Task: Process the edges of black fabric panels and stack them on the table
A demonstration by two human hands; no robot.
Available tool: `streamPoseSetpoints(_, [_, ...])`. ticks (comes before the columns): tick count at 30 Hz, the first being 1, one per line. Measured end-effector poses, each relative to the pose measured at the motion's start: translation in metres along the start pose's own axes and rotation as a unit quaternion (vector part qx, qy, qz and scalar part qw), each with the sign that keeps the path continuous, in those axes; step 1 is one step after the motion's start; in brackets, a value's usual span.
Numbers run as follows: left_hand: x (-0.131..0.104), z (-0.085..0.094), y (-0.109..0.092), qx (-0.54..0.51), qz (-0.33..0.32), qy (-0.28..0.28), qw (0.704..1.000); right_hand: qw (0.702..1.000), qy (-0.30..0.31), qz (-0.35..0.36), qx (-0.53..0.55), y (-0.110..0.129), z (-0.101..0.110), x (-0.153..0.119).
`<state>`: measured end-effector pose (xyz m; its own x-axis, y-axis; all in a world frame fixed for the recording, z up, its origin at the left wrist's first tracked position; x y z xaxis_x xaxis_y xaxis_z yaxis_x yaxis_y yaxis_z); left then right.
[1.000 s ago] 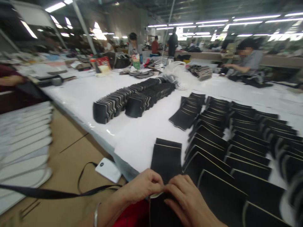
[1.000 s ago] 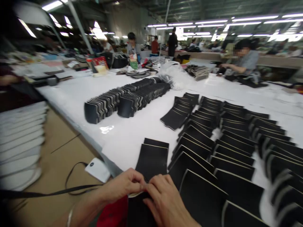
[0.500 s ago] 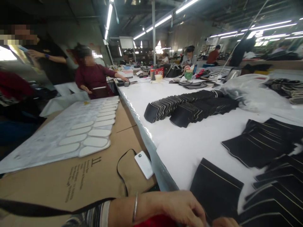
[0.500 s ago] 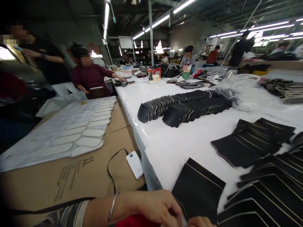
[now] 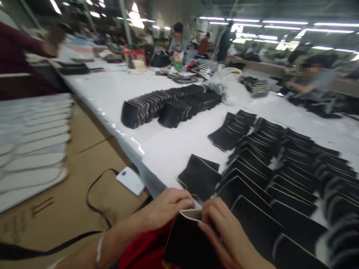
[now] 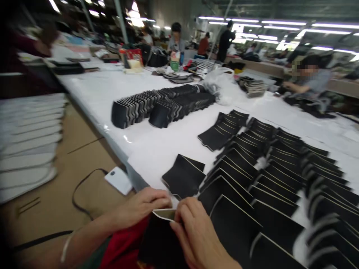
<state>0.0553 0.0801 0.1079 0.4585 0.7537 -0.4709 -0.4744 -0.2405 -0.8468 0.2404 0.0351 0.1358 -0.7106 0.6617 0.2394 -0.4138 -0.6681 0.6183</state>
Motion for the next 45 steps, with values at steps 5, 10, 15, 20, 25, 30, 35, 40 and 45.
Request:
streamPoseSetpoints(5, [-0.010,0.001,0.012,-0.032,-0.013,0.000,0.999,0.993,-0.006,-0.105,0.045,-0.013,-0.006,-0.003])
streamPoseSetpoints(10, [-0.007,-0.006,0.013,0.048,-0.037,-0.045,0.997,0.992,-0.022,-0.114,0.044,-0.013,-0.005,-0.002])
streamPoseSetpoints(15, [0.006,-0.008,0.008,0.003,-0.010,0.002,1.000,0.991,-0.001,-0.131,0.032,-0.014,0.004,-0.002])
streamPoseSetpoints(20, [0.002,-0.021,0.014,0.034,0.016,0.060,0.997,0.982,0.022,-0.177,0.060,-0.007,-0.007,-0.022])
streamPoseSetpoints(25, [-0.002,-0.035,0.030,0.131,0.041,0.028,0.990,0.981,0.045,-0.183,0.049,-0.005,-0.032,-0.045])
streamPoseSetpoints(30, [0.000,-0.048,0.045,0.163,0.028,0.052,0.985,0.984,0.060,-0.168,0.025,-0.006,-0.046,-0.055])
streamPoseSetpoints(35, [-0.002,-0.059,0.051,0.172,0.031,0.067,0.982,0.985,0.043,-0.165,0.024,-0.006,-0.055,-0.061])
streamPoseSetpoints(40, [-0.004,-0.059,0.049,0.154,0.027,0.077,0.985,0.982,0.056,-0.179,0.030,-0.006,-0.056,-0.062])
streamPoseSetpoints(45, [-0.003,-0.056,0.049,0.114,0.072,0.109,0.985,0.981,0.061,-0.184,0.030,-0.004,-0.053,-0.060])
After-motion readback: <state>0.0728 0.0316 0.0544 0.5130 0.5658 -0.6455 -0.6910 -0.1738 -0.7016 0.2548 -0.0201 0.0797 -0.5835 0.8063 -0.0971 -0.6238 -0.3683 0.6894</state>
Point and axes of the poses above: each hand's wrist, its own x-axis towards the middle knuckle, its own z-axis out of the back of the hand, y = z × x, the point moved 2 cm from there along x, towards the middle knuckle, and after that the axes turned 14 degrees about z, right-handed, at the moved point
